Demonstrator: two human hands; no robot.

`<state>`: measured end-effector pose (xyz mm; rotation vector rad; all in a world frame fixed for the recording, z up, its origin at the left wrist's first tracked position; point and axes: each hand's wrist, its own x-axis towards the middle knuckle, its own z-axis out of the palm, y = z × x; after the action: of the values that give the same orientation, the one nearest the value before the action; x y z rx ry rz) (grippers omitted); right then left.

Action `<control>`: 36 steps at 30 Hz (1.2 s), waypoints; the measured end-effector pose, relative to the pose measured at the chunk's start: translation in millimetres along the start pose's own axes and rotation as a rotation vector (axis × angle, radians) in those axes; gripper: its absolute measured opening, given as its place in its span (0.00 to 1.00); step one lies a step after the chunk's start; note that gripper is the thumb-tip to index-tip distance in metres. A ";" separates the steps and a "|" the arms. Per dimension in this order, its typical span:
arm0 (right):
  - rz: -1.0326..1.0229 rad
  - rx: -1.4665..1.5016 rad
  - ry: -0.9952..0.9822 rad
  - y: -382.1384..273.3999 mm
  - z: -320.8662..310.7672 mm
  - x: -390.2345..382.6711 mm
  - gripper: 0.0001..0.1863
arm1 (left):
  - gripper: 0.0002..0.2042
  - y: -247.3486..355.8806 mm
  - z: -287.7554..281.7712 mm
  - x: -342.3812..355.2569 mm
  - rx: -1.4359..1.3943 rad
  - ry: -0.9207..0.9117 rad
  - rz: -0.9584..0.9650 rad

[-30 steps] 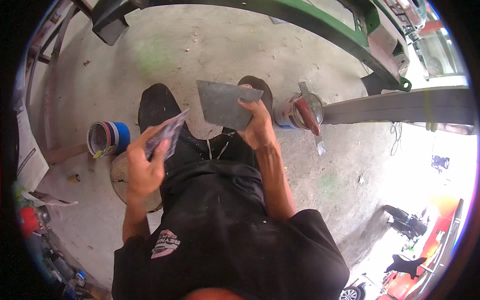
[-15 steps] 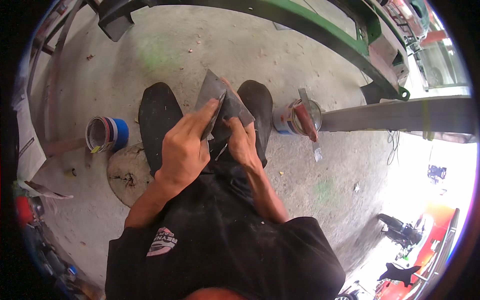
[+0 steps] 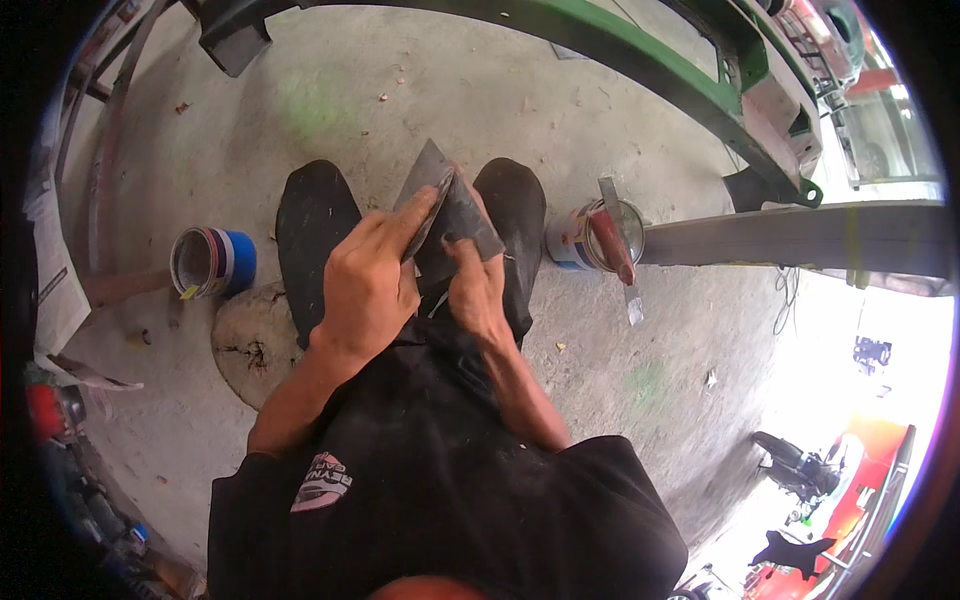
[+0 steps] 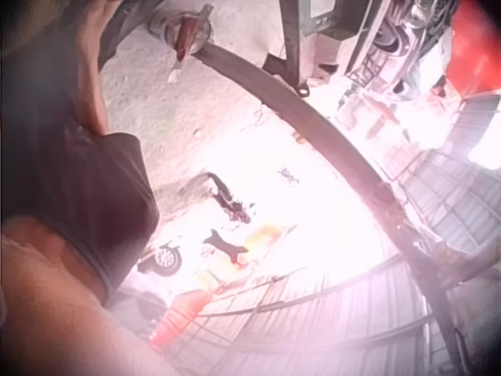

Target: Preparing car body filler by mixing putty with hardener on a piece of sandpaper.

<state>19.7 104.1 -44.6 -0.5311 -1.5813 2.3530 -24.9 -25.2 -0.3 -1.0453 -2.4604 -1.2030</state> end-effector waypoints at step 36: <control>-0.043 -0.045 -0.010 -4.2 2.1 -4.8 0.32 | 0.30 0.6 7.6 -4.8 0.078 -0.040 -0.016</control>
<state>23.1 101.9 -39.2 -0.4906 -1.6374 2.2976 -20.1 -21.6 -7.1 -1.0410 -2.5281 -1.0915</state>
